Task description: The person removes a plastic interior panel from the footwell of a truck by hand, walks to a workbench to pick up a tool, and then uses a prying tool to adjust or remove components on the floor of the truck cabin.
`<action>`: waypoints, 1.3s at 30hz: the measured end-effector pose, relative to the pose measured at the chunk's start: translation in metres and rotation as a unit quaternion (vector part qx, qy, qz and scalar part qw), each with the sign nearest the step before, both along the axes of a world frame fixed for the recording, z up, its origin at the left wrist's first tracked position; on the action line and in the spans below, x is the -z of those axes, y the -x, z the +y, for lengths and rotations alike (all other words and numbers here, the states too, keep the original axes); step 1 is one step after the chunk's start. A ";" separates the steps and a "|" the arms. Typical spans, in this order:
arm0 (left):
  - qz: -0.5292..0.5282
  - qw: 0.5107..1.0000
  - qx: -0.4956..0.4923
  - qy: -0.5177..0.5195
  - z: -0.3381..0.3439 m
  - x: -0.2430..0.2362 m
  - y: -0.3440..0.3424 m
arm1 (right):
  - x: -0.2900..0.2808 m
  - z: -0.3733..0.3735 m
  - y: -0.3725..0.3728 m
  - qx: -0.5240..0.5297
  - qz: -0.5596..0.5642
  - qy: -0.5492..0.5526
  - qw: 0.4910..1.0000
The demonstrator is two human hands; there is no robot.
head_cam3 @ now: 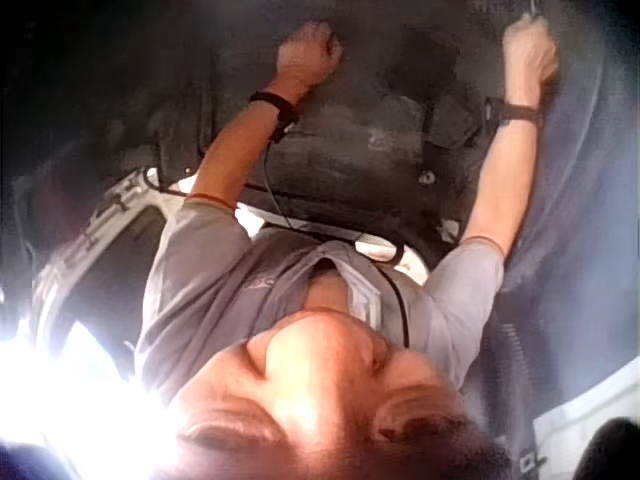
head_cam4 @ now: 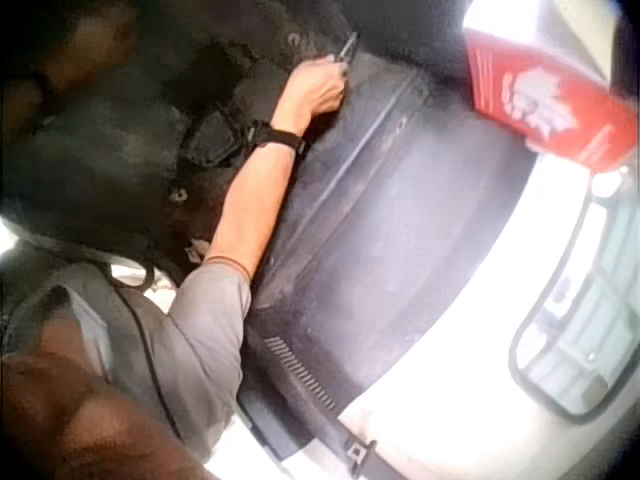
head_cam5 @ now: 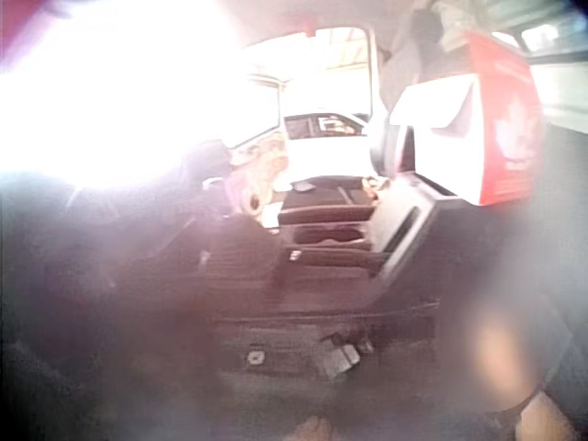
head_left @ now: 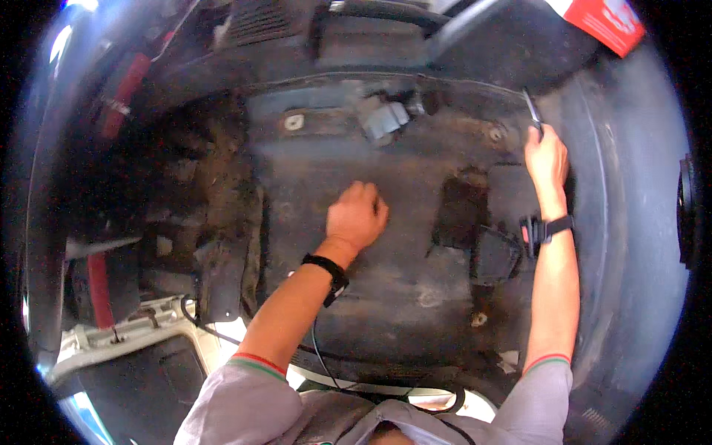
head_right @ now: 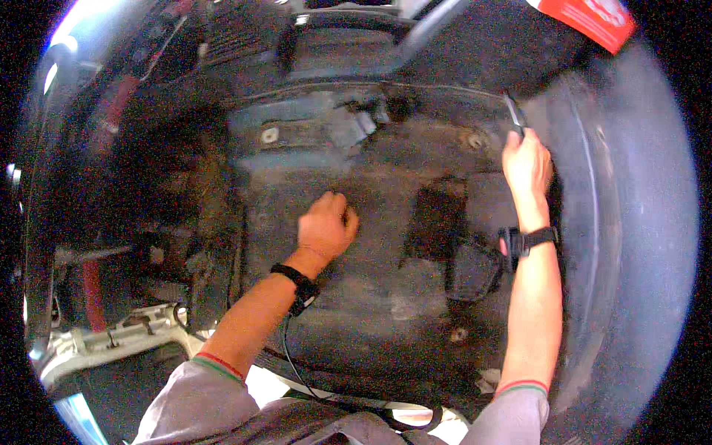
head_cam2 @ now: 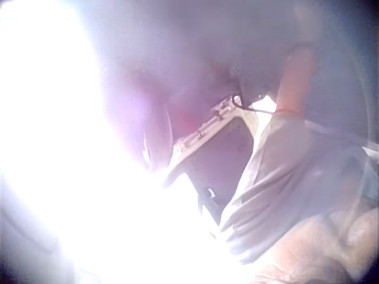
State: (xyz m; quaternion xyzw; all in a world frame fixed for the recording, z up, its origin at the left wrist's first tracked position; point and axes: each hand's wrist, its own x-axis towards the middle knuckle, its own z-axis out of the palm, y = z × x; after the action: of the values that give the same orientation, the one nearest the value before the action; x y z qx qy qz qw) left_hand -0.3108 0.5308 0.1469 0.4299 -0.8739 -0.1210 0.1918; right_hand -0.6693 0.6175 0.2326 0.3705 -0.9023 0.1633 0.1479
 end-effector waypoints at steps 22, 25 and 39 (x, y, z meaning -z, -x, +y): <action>0.044 0.998 0.032 -0.013 0.001 0.010 0.005 | 0.016 -0.008 0.018 0.014 0.107 -0.024 0.994; 0.046 0.998 0.030 -0.035 0.005 0.000 0.006 | -0.031 -0.012 -0.008 0.046 -0.670 0.352 0.652; -0.037 0.999 0.009 -0.002 -0.009 -0.001 -0.008 | 0.002 -0.033 -0.027 0.030 0.048 -0.013 0.998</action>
State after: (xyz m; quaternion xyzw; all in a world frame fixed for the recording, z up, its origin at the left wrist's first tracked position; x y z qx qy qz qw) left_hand -0.3031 0.5221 0.1476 0.4267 -0.8840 -0.1082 0.1572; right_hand -0.6424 0.5846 0.2306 0.3530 -0.9069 0.1289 0.1907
